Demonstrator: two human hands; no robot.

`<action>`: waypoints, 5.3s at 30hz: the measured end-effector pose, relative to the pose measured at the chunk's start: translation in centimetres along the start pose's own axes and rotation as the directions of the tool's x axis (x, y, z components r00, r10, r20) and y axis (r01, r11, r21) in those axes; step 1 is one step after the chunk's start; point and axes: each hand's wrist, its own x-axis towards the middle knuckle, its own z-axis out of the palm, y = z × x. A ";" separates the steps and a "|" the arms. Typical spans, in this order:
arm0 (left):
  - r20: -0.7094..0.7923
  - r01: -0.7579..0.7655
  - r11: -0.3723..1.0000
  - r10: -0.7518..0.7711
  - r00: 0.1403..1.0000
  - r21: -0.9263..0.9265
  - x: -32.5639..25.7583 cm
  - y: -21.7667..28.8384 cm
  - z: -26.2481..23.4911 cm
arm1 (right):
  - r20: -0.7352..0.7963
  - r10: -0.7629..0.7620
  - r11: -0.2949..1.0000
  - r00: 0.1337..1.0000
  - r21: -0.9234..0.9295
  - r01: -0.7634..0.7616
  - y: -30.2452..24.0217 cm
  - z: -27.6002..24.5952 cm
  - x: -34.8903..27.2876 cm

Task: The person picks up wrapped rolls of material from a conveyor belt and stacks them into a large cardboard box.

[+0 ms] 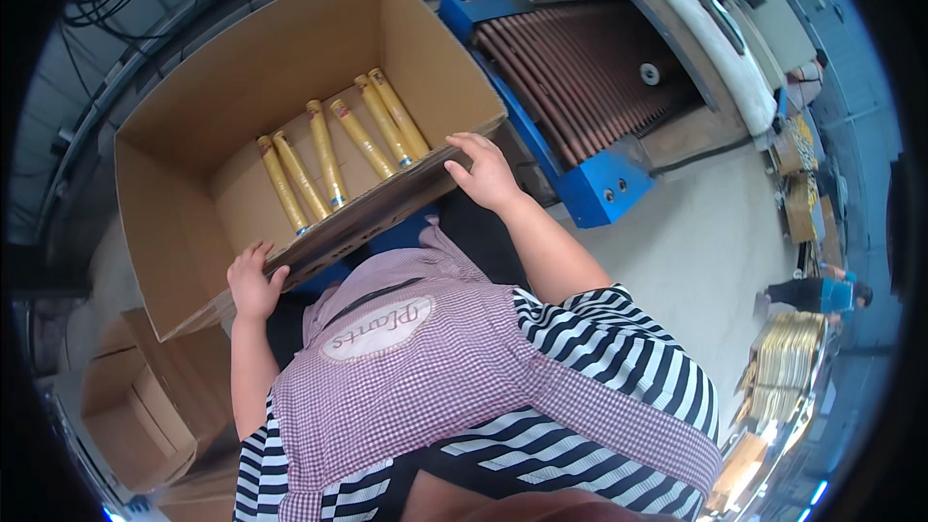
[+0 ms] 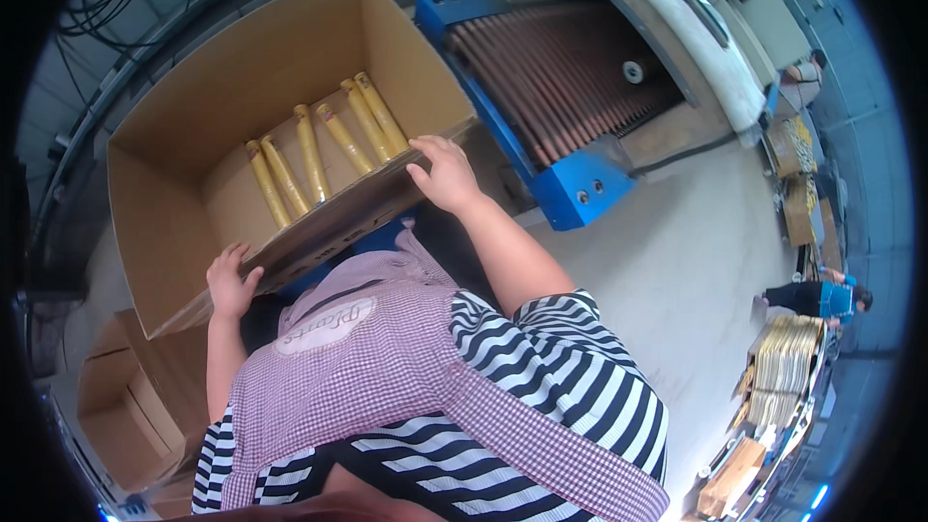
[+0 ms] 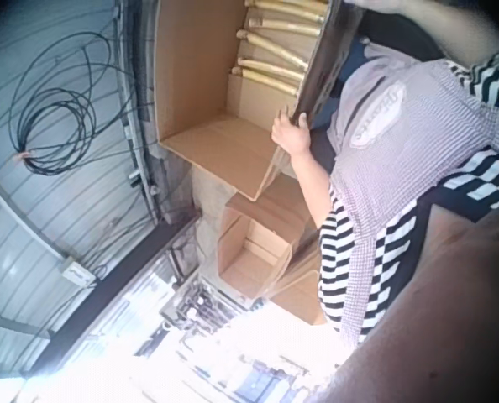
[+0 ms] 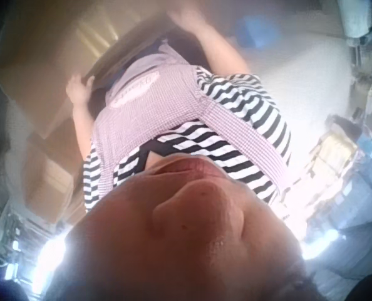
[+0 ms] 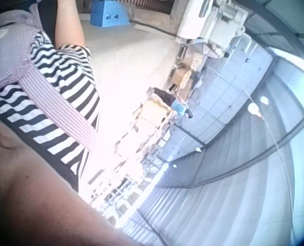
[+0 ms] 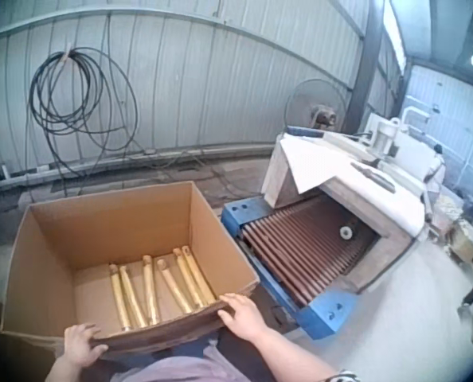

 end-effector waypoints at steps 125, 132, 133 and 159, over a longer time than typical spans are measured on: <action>-0.037 -0.179 0.981 0.177 0.984 -0.072 0.2 5.4 1.5 | 0.259 0.036 0.883 0.965 -0.461 0.091 0.1 5.5 0.0; -0.009 -0.174 0.983 0.174 0.985 -0.057 0.3 5.6 1.4 | 0.368 0.133 0.884 0.920 -0.463 0.057 -0.7 4.5 0.8; -0.010 -0.176 0.983 0.175 0.984 -0.058 0.3 5.5 1.4 | 0.381 0.148 0.882 0.912 -0.468 0.052 -0.8 4.4 0.9; -0.047 -0.186 0.982 0.185 0.982 -0.040 0.3 5.4 1.9 | 0.409 0.167 0.893 0.897 -0.448 0.038 -1.3 3.9 0.8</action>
